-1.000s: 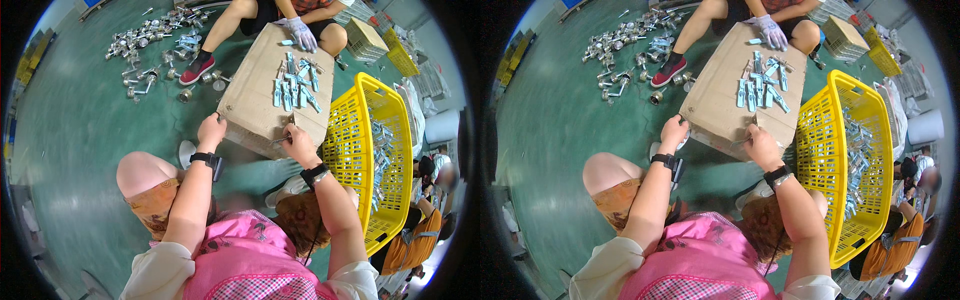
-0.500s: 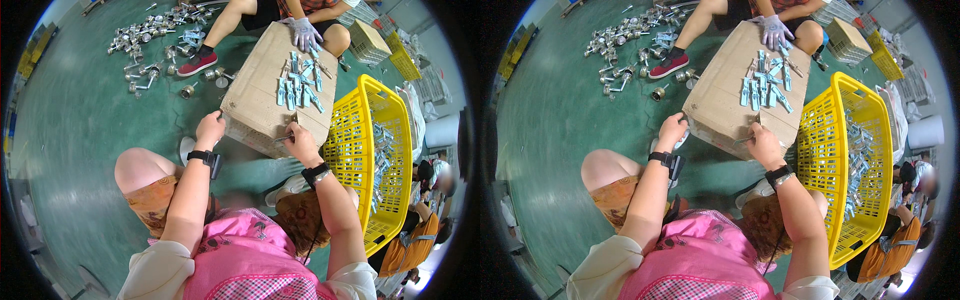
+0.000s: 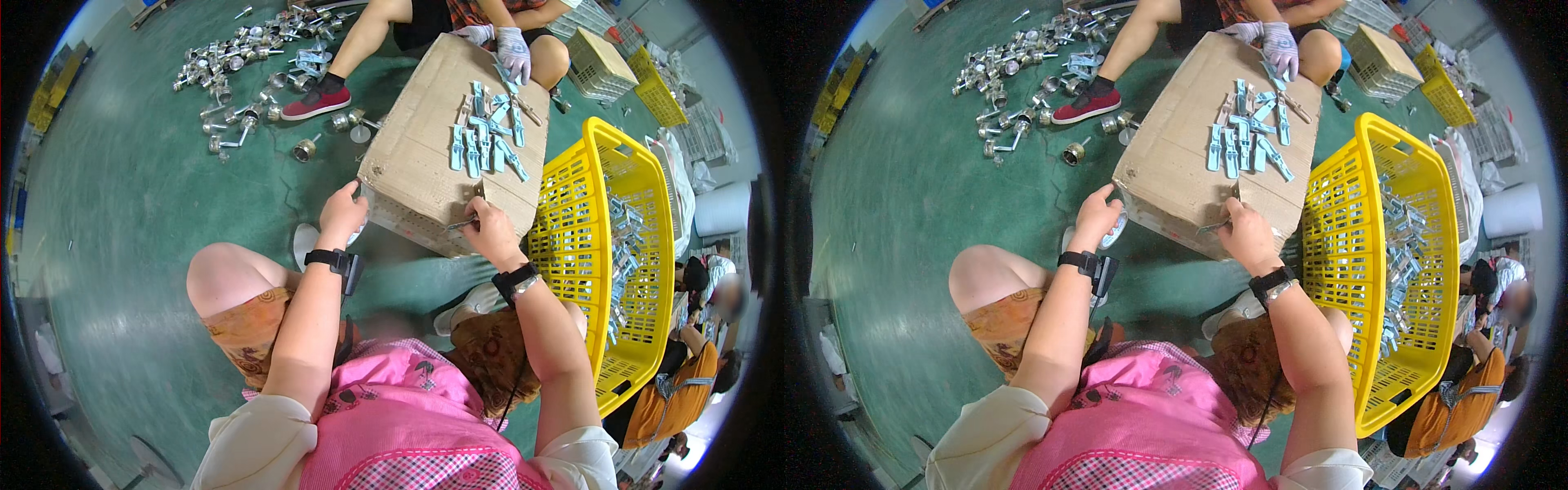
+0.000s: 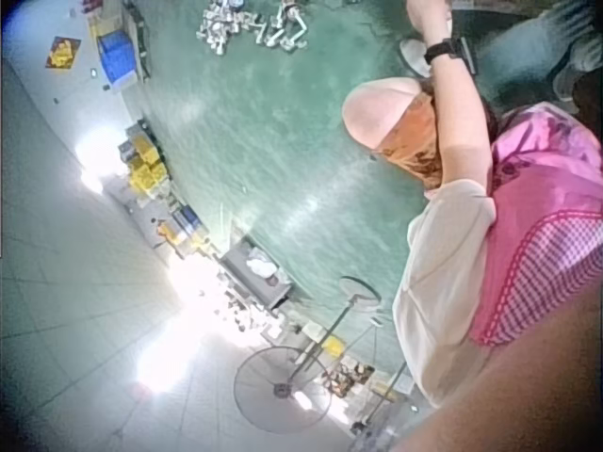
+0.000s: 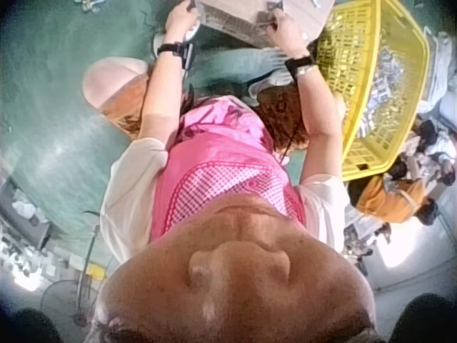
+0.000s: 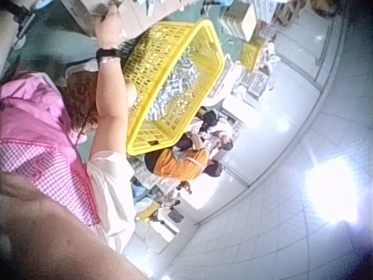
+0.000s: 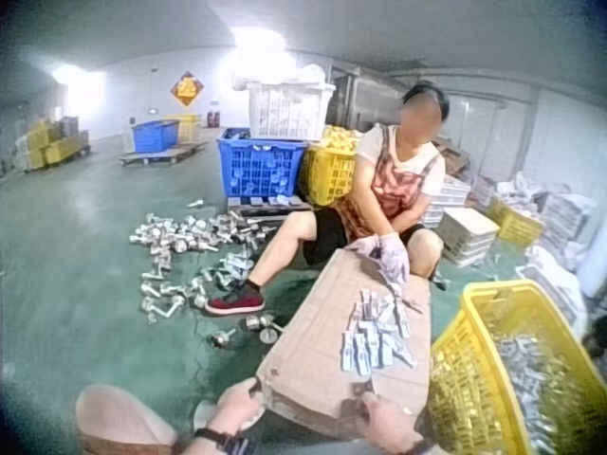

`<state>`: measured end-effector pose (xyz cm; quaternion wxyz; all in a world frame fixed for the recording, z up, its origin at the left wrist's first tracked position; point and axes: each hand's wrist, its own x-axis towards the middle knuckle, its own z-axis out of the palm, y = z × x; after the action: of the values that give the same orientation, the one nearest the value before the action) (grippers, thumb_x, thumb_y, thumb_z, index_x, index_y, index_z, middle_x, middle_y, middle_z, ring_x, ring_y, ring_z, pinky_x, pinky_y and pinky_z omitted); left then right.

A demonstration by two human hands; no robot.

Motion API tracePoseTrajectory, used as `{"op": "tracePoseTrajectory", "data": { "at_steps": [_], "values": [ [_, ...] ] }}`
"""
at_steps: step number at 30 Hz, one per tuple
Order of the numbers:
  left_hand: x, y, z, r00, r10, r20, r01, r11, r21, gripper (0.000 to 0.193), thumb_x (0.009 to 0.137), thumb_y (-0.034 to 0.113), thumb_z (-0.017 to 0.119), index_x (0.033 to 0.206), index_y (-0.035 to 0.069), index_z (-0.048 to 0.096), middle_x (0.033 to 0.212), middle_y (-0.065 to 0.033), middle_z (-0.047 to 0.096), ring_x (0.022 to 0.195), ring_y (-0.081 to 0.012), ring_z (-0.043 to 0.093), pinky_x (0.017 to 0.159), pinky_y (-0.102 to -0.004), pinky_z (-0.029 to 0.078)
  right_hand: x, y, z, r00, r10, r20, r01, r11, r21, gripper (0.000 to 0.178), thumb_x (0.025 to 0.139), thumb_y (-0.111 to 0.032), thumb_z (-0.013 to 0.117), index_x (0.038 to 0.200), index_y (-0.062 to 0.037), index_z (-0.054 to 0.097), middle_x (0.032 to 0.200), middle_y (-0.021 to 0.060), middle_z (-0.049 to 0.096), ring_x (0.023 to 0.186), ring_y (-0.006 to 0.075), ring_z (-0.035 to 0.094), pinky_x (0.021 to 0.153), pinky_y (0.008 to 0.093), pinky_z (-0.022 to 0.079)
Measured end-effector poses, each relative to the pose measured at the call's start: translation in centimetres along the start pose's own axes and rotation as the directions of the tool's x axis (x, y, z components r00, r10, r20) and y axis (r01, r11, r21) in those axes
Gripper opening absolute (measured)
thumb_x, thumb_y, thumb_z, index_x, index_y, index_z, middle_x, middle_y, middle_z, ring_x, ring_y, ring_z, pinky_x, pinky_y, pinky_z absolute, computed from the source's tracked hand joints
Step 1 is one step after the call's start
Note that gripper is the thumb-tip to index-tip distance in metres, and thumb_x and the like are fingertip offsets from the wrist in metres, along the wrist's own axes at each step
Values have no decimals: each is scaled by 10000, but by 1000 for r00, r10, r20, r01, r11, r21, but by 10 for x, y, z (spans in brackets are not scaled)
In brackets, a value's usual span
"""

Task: The recorder is assembling small metal and plastic hardware components, possibly door handles or similar fixtures, onto blue plastic clips on a cardboard box.

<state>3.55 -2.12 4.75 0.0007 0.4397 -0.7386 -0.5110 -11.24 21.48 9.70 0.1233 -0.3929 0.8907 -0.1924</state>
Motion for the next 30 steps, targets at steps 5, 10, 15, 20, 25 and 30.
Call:
{"op": "tracePoseTrajectory", "data": {
  "at_steps": [5,10,15,20,25,30],
  "values": [
    [-11,10,-8,999,8,39,-8,1000,3,493,822,162,524,1310,97,487,637,-83,622,484,-142,571,444,-291,475,1,-2,-1,1000,6,3,-6,1000,12,211,703,-96,634,888,-55,540,831,201,610,785,385,602,698,451,483],
    [-15,10,-7,1000,14,-11,-13,990,142,329,821,214,488,1104,125,630,618,-62,638,486,-181,602,550,-324,482,1,-4,-2,1000,-1,-8,2,1000,17,200,702,-87,626,882,-59,543,822,194,612,777,383,603,694,448,484],
    [-22,16,-11,999,28,-32,-22,983,180,221,810,221,491,892,80,640,623,-82,639,519,-218,618,582,-353,485,1,-3,-2,1000,-5,-11,5,1000,14,197,701,-81,621,880,-61,542,815,185,613,770,380,604,688,444,485],
    [-27,18,-16,994,105,-23,-97,970,224,213,801,225,493,835,70,635,613,-96,629,546,-240,622,592,-364,480,1,-3,-1,1000,-9,-14,9,1000,7,199,699,-78,620,881,-63,540,809,173,616,763,366,609,684,439,487],
    [-28,24,-19,997,82,-9,-77,966,247,213,797,231,494,816,67,628,598,-95,620,557,-243,620,577,-371,470,1,-3,-2,1000,1,-4,-1,1000,8,201,698,-80,620,881,-63,538,809,172,618,765,365,609,687,438,487],
    [-21,17,-15,994,105,-30,-94,963,253,220,788,223,549,878,45,643,620,-117,625,458,-202,590,509,-333,469,1,-2,-2,1000,2,-2,-2,1000,-3,204,699,-83,618,885,-62,539,811,175,619,770,366,608,691,437,487]
  ]
}}
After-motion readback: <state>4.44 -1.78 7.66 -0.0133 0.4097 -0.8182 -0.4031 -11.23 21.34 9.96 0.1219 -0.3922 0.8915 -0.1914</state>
